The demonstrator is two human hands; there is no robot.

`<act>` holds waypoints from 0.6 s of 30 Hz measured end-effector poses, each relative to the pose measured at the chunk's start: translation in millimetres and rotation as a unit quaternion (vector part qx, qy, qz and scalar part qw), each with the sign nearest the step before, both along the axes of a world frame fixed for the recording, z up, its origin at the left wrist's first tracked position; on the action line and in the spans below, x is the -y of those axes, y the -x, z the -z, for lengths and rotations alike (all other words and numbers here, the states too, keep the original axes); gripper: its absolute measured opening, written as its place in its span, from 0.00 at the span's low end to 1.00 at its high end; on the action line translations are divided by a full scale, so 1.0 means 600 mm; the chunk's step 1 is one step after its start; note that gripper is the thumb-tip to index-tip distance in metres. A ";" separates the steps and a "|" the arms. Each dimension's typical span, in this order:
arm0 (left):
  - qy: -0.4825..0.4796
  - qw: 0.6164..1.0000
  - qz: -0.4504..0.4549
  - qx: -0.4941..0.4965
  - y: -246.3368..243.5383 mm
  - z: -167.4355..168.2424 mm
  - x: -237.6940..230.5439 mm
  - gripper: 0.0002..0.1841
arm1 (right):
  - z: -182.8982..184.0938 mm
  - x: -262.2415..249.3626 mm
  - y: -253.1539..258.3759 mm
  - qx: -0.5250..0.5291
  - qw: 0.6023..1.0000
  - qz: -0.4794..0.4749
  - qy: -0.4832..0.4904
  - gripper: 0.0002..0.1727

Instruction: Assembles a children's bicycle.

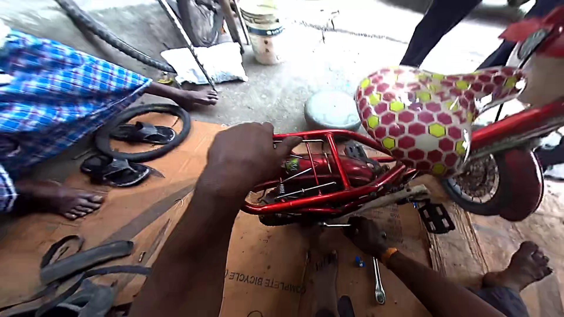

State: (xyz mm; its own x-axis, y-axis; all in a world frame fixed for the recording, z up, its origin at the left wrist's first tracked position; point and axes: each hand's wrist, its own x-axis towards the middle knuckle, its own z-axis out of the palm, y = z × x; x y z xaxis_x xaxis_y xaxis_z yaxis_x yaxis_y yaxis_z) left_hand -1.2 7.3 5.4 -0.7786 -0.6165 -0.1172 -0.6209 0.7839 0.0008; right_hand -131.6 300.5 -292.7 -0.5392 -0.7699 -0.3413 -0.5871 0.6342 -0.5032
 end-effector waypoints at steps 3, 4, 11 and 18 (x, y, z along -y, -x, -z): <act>0.002 1.000 0.006 0.000 -0.004 0.003 -0.001 0.42 | -0.039 0.020 -0.013 0.045 0.996 -0.080 -0.002 0.26; 0.005 1.000 0.008 -0.002 -0.004 0.004 -0.001 0.42 | -0.059 0.029 -0.018 0.053 0.994 -0.090 -0.026 0.25; -0.008 1.000 0.000 -0.020 -0.006 0.001 -0.005 0.41 | -0.212 0.045 -0.041 -0.067 0.955 -0.192 -0.216 0.17; 0.002 1.000 0.014 -0.024 -0.009 0.005 -0.004 0.42 | -0.277 0.081 -0.095 -0.243 0.910 -0.226 -0.248 0.14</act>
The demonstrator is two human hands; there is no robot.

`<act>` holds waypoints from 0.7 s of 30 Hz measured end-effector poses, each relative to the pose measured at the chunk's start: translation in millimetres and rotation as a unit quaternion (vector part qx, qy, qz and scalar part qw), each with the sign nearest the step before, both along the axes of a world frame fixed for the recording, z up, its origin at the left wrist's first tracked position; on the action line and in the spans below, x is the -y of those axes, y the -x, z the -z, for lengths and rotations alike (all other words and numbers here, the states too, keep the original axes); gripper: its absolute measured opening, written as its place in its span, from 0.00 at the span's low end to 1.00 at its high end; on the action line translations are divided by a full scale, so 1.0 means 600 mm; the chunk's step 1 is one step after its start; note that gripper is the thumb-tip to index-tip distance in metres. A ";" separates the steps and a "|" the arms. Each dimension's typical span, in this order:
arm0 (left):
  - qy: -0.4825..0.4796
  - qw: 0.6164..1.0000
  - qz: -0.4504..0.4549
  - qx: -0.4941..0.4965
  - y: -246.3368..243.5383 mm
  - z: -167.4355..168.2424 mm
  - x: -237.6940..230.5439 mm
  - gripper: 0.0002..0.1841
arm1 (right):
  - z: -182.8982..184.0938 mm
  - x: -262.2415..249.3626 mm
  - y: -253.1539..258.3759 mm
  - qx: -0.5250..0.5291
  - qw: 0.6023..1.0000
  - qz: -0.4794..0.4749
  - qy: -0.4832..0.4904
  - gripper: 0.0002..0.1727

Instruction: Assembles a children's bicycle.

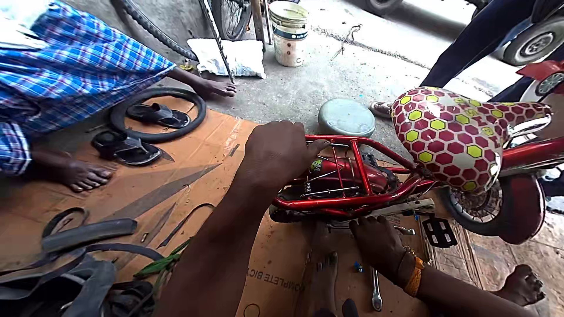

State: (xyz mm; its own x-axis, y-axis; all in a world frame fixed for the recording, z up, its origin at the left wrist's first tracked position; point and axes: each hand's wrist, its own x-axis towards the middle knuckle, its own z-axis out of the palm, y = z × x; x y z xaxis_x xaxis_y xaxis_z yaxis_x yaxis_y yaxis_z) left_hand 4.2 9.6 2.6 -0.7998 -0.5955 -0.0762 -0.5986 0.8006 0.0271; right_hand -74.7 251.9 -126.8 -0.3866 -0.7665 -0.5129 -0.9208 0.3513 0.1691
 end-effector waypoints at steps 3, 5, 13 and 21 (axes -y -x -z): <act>-0.003 1.000 0.000 -0.001 -0.002 -0.001 -0.002 0.42 | 0.016 -0.011 0.024 0.033 0.999 0.040 -0.011 0.17; -0.005 1.000 0.001 -0.001 -0.004 -0.001 -0.003 0.42 | 0.019 -0.027 0.043 0.050 0.997 0.049 -0.025 0.20; -0.016 1.000 0.000 0.010 0.001 -0.010 0.004 0.41 | 0.007 -0.075 0.096 0.074 0.996 0.049 0.020 0.27; -0.011 1.000 -0.005 0.006 0.002 -0.006 0.007 0.43 | 0.126 -0.116 0.143 0.108 0.975 0.075 0.179 0.34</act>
State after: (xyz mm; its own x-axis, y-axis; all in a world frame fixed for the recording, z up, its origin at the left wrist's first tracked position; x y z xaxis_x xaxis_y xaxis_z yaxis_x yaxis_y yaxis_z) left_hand 3.0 5.6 6.4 -0.7930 -0.6010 -0.0998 -0.6066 0.7941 0.0376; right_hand -160.7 321.5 -202.3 -0.4201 -0.8548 -0.3048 -0.8556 0.4850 -0.1808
